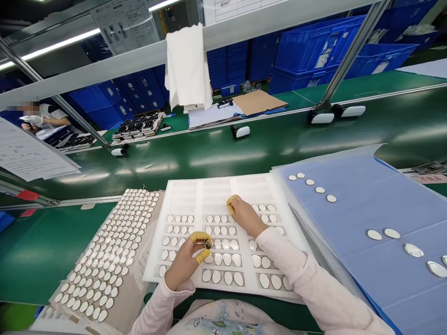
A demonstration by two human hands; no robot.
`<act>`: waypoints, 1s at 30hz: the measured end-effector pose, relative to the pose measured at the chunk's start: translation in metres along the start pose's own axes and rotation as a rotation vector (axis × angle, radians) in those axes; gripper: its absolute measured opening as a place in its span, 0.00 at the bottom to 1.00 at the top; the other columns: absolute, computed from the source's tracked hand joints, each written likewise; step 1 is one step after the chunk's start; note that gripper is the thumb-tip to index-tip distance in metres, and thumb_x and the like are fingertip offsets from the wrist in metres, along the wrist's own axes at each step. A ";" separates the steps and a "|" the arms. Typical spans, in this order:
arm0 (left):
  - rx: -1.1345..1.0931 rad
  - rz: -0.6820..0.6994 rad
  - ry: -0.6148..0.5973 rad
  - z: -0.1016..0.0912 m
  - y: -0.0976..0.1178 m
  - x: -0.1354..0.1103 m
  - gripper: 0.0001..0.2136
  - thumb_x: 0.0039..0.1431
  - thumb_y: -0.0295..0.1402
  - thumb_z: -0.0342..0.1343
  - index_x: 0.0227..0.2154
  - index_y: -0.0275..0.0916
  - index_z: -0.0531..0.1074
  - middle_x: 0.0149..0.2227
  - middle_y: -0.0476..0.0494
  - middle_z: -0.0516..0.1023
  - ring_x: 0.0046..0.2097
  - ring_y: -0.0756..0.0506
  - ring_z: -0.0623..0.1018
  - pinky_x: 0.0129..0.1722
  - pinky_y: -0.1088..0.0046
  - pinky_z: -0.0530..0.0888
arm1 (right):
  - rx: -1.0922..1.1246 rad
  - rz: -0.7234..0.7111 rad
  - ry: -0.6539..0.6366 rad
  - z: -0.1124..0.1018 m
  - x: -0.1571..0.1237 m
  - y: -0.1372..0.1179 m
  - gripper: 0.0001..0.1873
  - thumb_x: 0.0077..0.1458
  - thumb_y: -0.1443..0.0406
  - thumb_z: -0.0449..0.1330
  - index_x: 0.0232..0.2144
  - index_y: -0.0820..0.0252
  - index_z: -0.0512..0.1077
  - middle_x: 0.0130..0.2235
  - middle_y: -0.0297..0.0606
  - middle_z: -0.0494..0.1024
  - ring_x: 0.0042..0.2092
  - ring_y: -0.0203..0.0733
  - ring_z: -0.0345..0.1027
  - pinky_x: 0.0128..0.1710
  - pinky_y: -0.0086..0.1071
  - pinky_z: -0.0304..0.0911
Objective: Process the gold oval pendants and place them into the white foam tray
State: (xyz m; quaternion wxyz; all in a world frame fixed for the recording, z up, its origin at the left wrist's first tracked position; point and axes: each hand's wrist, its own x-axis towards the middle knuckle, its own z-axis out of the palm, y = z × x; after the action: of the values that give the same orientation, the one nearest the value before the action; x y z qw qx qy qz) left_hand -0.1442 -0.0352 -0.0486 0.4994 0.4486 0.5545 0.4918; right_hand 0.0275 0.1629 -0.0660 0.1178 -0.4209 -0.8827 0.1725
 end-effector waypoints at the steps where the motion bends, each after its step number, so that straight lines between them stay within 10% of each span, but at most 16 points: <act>1: 0.003 0.000 0.008 -0.003 -0.002 0.000 0.14 0.55 0.23 0.59 0.44 0.39 0.71 0.43 0.44 0.75 0.47 0.46 0.77 0.55 0.60 0.74 | -0.054 -0.016 -0.010 0.000 -0.001 -0.001 0.10 0.66 0.62 0.61 0.45 0.62 0.74 0.45 0.39 0.78 0.41 0.41 0.75 0.42 0.40 0.74; 11: 0.096 0.059 0.139 -0.022 0.000 -0.009 0.14 0.56 0.22 0.57 0.45 0.40 0.69 0.41 0.46 0.74 0.45 0.47 0.77 0.56 0.60 0.74 | -0.438 -0.216 0.057 0.008 -0.017 -0.013 0.10 0.55 0.77 0.58 0.38 0.65 0.77 0.42 0.47 0.81 0.47 0.52 0.72 0.48 0.44 0.65; 22: 0.301 0.112 0.464 -0.058 -0.002 -0.072 0.14 0.58 0.24 0.58 0.47 0.40 0.69 0.46 0.43 0.74 0.46 0.47 0.78 0.53 0.64 0.77 | -0.575 -0.337 0.235 0.017 -0.023 -0.009 0.15 0.64 0.66 0.50 0.33 0.63 0.76 0.36 0.52 0.80 0.48 0.60 0.70 0.51 0.49 0.61; 30: 0.990 -0.476 0.589 -0.124 -0.028 -0.150 0.15 0.65 0.24 0.50 0.53 0.36 0.67 0.56 0.33 0.71 0.60 0.39 0.71 0.61 0.58 0.68 | -0.478 -0.278 0.174 0.029 -0.009 0.017 0.19 0.62 0.61 0.49 0.25 0.59 0.75 0.26 0.54 0.74 0.34 0.61 0.70 0.36 0.47 0.64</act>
State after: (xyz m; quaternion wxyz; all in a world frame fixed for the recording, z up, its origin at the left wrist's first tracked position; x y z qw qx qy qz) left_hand -0.2530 -0.1985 -0.0575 0.1543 0.3365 0.9160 0.1546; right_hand 0.0348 0.1593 -0.0995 0.1129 -0.3251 -0.9341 -0.0950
